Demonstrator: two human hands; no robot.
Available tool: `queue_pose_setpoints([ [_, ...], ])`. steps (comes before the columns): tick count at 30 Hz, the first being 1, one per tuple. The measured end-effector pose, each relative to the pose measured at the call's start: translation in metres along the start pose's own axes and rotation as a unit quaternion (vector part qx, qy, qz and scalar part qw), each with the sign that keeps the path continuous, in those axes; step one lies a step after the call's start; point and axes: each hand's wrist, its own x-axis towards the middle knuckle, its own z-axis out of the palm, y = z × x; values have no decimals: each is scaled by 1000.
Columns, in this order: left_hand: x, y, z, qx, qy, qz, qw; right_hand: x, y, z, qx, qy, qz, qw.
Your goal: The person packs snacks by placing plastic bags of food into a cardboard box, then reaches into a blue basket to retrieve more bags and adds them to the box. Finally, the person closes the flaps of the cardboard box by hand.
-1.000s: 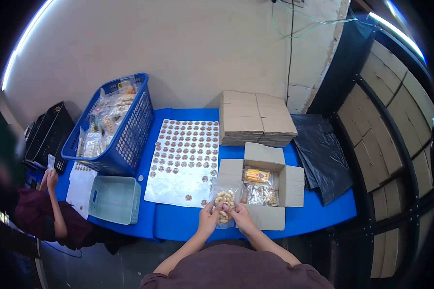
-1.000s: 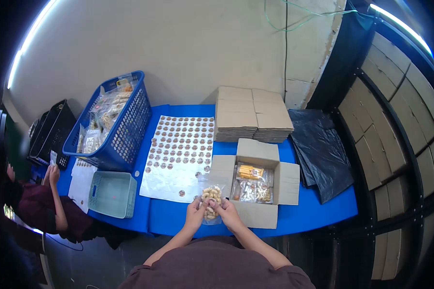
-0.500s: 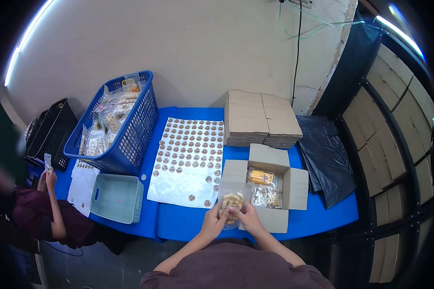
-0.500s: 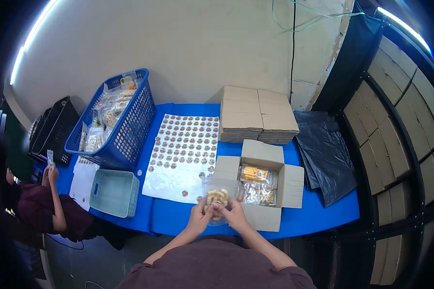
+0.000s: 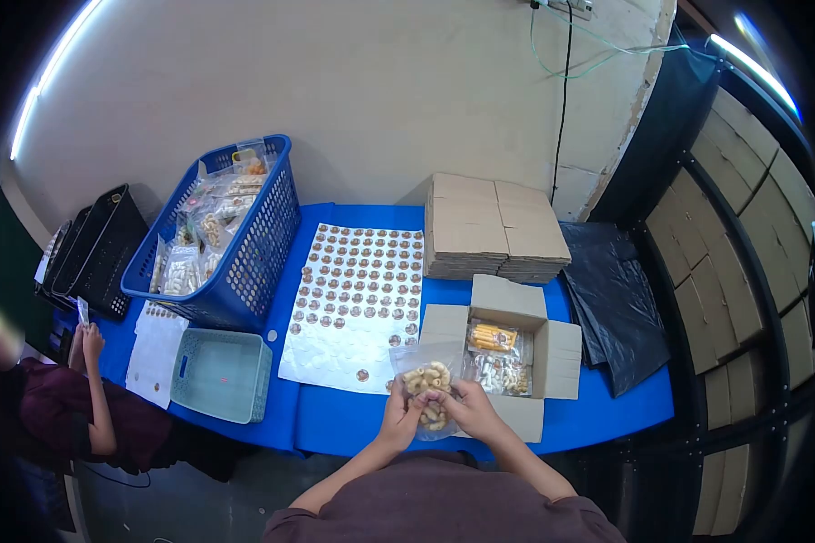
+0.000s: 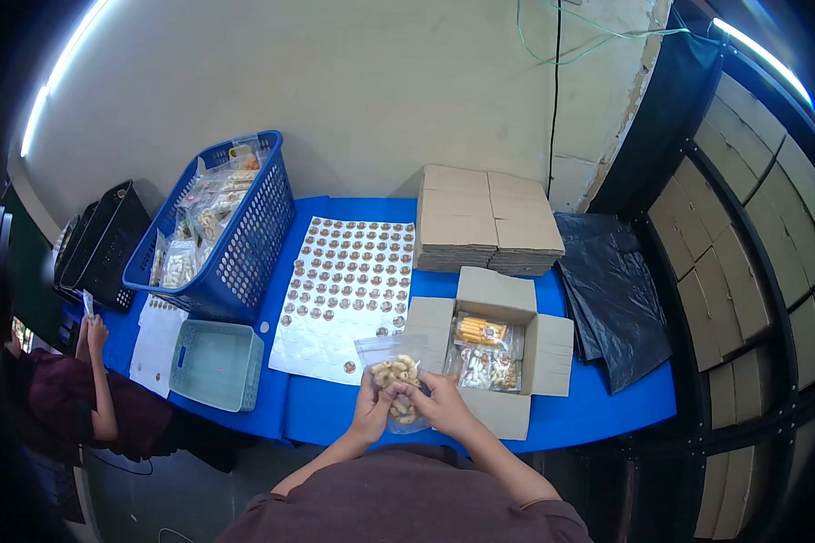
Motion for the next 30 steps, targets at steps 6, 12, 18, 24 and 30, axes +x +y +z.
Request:
queue_pose_setpoints([
  [6,1,-7,-11,-25,-39,-75,996,-4,13,1,149,-27,47,987],
  [12,7,-1,-3,15,-57,-52,997,-2,20,4,164,-8,34,986],
  [18,8,-2,-10,27,-16,-89,996,3,38,10,176,4,57,983],
  [24,11,5,-14,6,-92,-13,996,11,31,9,236,70,32,969],
  [30,10,14,-4,218,-158,-86,959,23,30,-6,309,207,-12,928],
])
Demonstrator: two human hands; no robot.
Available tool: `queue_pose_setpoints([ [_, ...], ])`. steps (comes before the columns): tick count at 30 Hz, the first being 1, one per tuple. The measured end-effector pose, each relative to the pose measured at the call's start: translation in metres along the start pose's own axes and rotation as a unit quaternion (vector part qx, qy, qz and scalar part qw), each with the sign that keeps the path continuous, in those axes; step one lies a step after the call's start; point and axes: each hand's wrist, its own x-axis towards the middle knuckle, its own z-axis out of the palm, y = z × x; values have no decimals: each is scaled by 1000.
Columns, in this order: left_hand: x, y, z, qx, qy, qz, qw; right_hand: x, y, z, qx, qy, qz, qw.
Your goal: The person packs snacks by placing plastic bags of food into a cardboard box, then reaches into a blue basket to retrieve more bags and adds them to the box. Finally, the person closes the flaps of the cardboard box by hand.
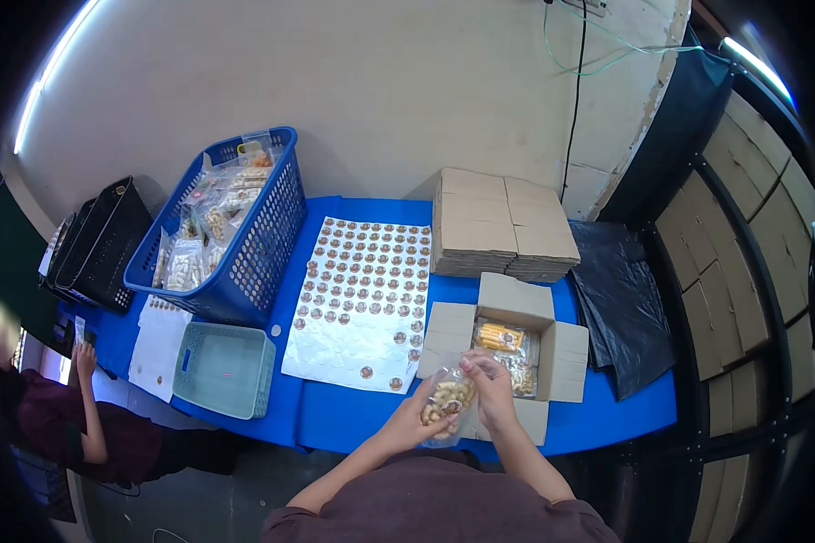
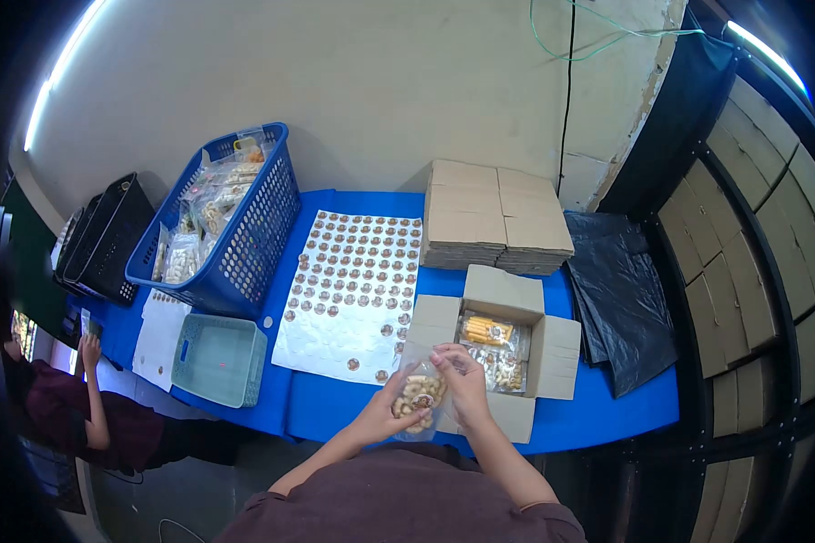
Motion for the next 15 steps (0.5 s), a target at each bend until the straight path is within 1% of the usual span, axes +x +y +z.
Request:
queue_pose_setpoints([
  [2,0,-4,9,-77,12,56,995,4,-1,-10,-22,-16,-2,1000],
  [3,0,-3,9,-76,12,56,995,5,-3,-10,-41,-32,-3,999],
  [4,-2,-1,8,-107,44,11,993,4,-7,-10,-40,-32,-3,999],
  [5,-2,1,8,-138,75,-34,987,2,-13,-9,-90,-69,-24,993],
  [6,1,-3,6,-139,75,-34,987,1,-18,-8,-141,-107,-45,983],
  [7,5,-11,3,-177,112,15,978,-1,-17,-6,-141,-107,-44,983],
  [8,7,-16,0,-215,149,65,963,-4,-15,-2,-188,-120,-52,973],
  [9,9,-19,-3,-214,150,65,963,-6,-13,1,-235,-134,-61,961],
  [11,10,-22,-9,-295,158,13,942,-6,-10,2,-245,-148,-65,956],
  [12,11,-20,-12,-295,160,14,942,-6,-10,2,-220,-162,-40,961],
  [13,11,-16,-16,-299,170,-13,939,-5,-10,2,-195,-175,-14,965],
  [14,10,-14,-18,-305,181,-39,934,-7,-14,3,-199,-178,-13,964],
  [15,9,-16,-20,-309,184,-36,932,-8,-22,3,-216,-218,-4,952],
])
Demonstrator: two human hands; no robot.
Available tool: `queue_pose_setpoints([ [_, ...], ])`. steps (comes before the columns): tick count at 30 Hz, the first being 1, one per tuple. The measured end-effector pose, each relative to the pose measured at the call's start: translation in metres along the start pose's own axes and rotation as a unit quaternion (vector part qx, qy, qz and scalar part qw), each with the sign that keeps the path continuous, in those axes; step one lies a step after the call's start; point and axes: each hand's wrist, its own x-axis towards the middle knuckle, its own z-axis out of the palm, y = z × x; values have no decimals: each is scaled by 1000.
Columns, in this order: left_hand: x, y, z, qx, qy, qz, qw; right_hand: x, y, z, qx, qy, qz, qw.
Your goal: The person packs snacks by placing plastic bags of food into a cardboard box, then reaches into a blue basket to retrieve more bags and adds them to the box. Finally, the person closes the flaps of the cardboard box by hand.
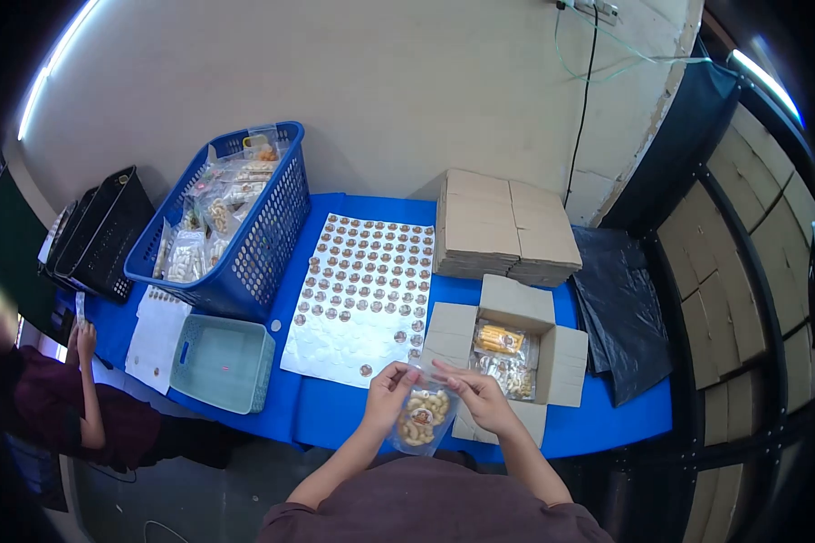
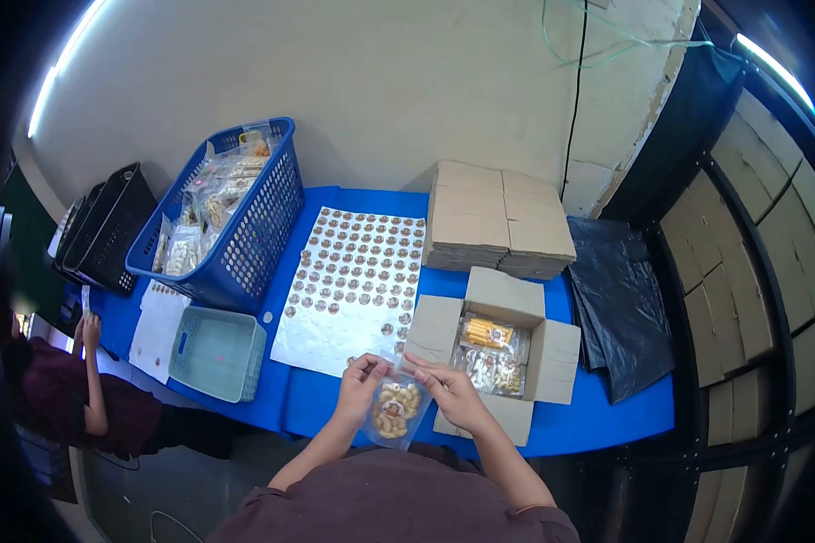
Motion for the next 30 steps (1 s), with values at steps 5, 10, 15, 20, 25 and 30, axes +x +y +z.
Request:
queue_pose_setpoints([
  [5,1,9,-13,198,16,162,967,3,3,1,-3,-4,7,1000],
  [10,-6,23,-13,205,20,161,965,4,6,17,-41,163,-74,983],
  [15,-17,-10,9,212,-93,204,951,1,3,36,-102,88,-126,983],
  [20,-20,7,10,281,-108,133,944,2,-6,30,-250,223,-129,933],
  [25,-26,10,13,342,15,224,912,3,14,15,-54,167,-91,980],
  [30,-19,19,14,320,20,232,919,4,-4,20,14,205,-69,976],
])
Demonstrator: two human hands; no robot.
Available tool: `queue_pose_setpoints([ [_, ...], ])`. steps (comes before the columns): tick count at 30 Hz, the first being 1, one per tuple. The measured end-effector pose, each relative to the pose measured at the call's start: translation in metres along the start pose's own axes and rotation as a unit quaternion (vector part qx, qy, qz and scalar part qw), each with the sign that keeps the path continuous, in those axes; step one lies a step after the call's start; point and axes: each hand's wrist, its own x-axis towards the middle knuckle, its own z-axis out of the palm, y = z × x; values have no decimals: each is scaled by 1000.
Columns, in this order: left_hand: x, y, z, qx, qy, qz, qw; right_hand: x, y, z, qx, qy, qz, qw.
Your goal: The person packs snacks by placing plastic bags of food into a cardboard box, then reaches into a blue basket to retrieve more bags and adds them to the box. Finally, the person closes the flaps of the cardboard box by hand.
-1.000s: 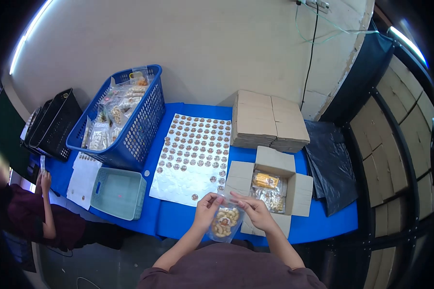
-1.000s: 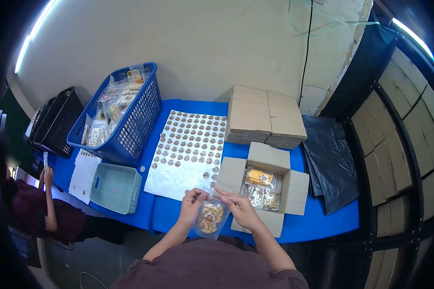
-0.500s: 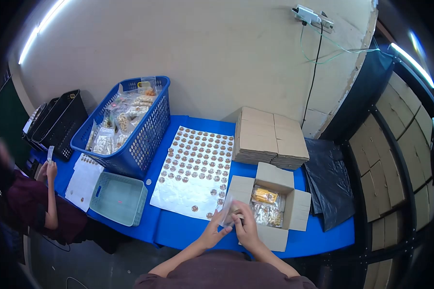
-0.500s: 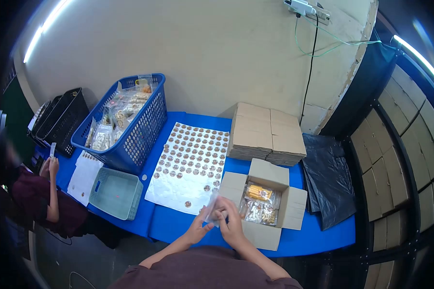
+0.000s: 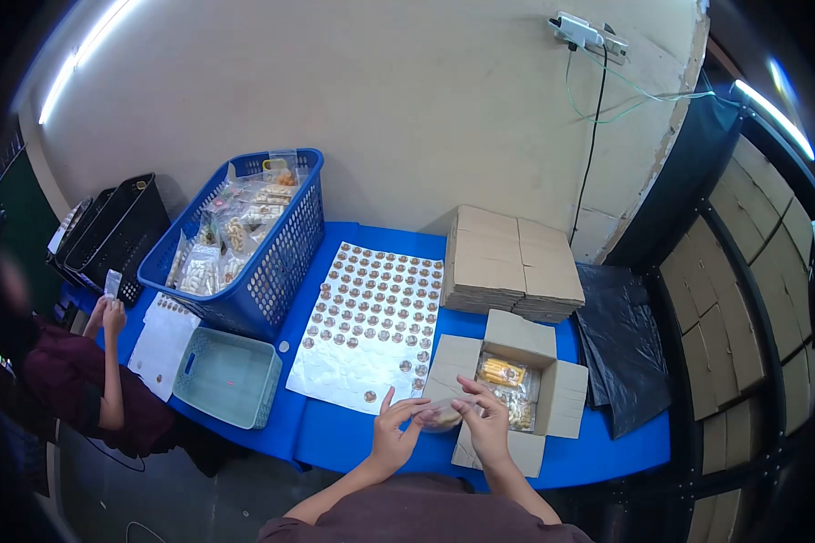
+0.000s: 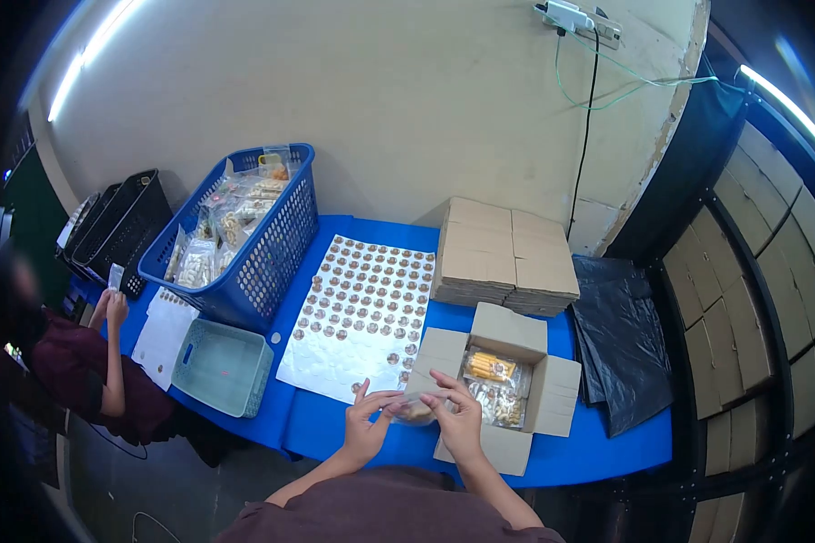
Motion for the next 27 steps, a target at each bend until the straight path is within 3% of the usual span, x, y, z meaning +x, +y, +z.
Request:
queue_pose_setpoints([
  [4,0,-15,0,-32,-32,-56,997,-1,6,-9,17,-33,97,995],
  [7,3,-19,-4,-113,3,-102,988,-2,6,-11,55,38,61,996],
  [9,9,-23,-15,-189,3,-124,974,2,-2,-12,9,191,-27,981],
  [10,9,-20,-14,-188,1,-126,974,-1,-1,-12,9,193,-25,981],
  [12,9,-9,-3,-207,-98,-83,970,-10,1,-13,35,100,-29,994],
  [13,7,-11,6,-144,-153,-60,976,-13,1,-7,-22,69,-96,993],
  [14,5,-10,11,-145,-155,-59,975,-14,0,-4,-23,71,-98,992],
  [16,1,-6,16,-148,-226,-4,963,-16,-6,2,-93,-52,-229,967],
  [17,-1,-16,17,-165,-236,-1,958,-16,-5,1,-93,-50,-230,968],
  [20,-1,-7,12,-223,-219,-21,950,-17,-1,2,-84,-103,-186,973],
  [21,-2,-10,11,-220,-220,-25,950,-19,1,4,-149,-50,-140,978],
  [22,-4,-15,10,-215,-241,-88,942,-20,2,6,-210,1,-92,973],
  [23,-7,-19,8,-209,-260,-150,931,-18,-1,6,-220,20,-72,973],
  [24,-5,-12,4,-208,-257,-154,931,-15,8,1,-217,17,-69,974],
  [26,3,6,-2,-83,-258,-131,954,-8,29,-9,-88,-48,-83,992],
  [27,2,3,-2,-85,-258,-134,953,-7,15,-8,23,-87,-22,996],
])
